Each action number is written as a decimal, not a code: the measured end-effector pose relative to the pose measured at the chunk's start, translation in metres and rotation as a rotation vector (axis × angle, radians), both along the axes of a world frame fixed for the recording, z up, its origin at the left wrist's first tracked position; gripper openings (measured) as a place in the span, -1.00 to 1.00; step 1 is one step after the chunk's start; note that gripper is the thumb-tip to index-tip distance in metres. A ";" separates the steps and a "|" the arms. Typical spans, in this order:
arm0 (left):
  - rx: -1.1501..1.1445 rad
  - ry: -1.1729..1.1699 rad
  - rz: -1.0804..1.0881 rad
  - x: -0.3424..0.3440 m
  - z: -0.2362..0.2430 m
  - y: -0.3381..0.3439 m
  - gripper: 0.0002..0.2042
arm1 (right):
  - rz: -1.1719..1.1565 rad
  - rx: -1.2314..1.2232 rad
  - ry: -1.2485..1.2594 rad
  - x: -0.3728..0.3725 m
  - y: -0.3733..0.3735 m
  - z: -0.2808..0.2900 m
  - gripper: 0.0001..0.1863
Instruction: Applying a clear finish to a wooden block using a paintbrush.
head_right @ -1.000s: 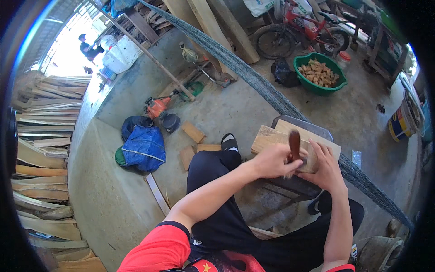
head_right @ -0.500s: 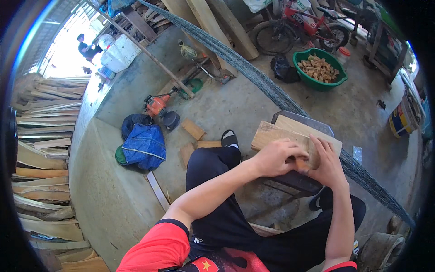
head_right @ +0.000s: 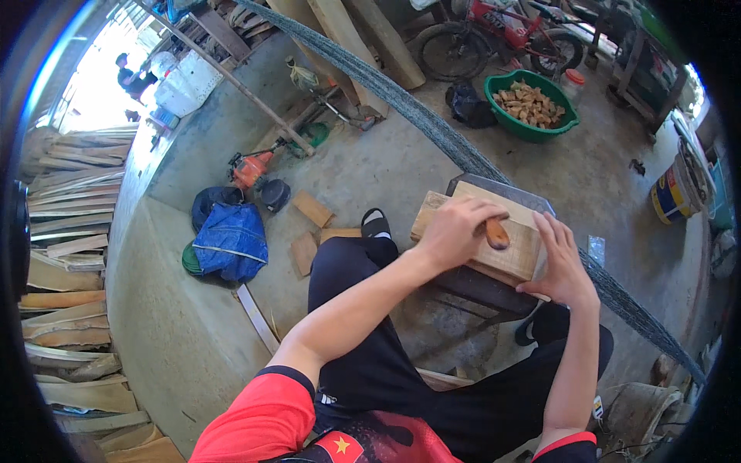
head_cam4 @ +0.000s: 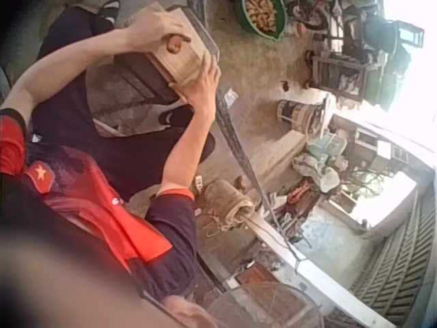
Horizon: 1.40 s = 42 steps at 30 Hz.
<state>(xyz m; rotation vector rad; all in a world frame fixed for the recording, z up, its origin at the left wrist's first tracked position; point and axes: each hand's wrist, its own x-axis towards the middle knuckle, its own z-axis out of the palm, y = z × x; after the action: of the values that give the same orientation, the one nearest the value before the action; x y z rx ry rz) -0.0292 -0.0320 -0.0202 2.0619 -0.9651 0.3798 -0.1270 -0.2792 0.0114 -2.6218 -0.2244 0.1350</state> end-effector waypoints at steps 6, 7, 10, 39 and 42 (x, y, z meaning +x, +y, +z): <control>0.046 0.177 -0.395 -0.043 0.010 -0.041 -0.66 | 0.009 0.016 -0.028 -0.009 -0.037 -0.036 0.30; -0.029 0.204 -0.406 -0.040 0.004 -0.036 -0.72 | -0.022 0.044 0.013 -0.005 -0.015 -0.020 0.24; -0.058 0.619 -0.367 -0.038 0.013 -0.037 -0.77 | -0.056 -0.070 0.068 -0.012 -0.010 -0.007 0.26; -0.025 0.103 -0.034 -0.005 -0.004 -0.012 -0.77 | -0.091 0.003 0.091 -0.012 0.001 -0.003 0.27; -0.015 0.072 -0.347 -0.024 -0.005 -0.019 -0.73 | -0.081 0.008 0.085 -0.010 -0.002 -0.007 0.27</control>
<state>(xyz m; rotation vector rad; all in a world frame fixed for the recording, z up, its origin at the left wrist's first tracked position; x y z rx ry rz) -0.0534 -0.0511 -0.0250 1.8351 -1.2437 0.1281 -0.1369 -0.2808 0.0040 -2.6058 -0.0895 0.2171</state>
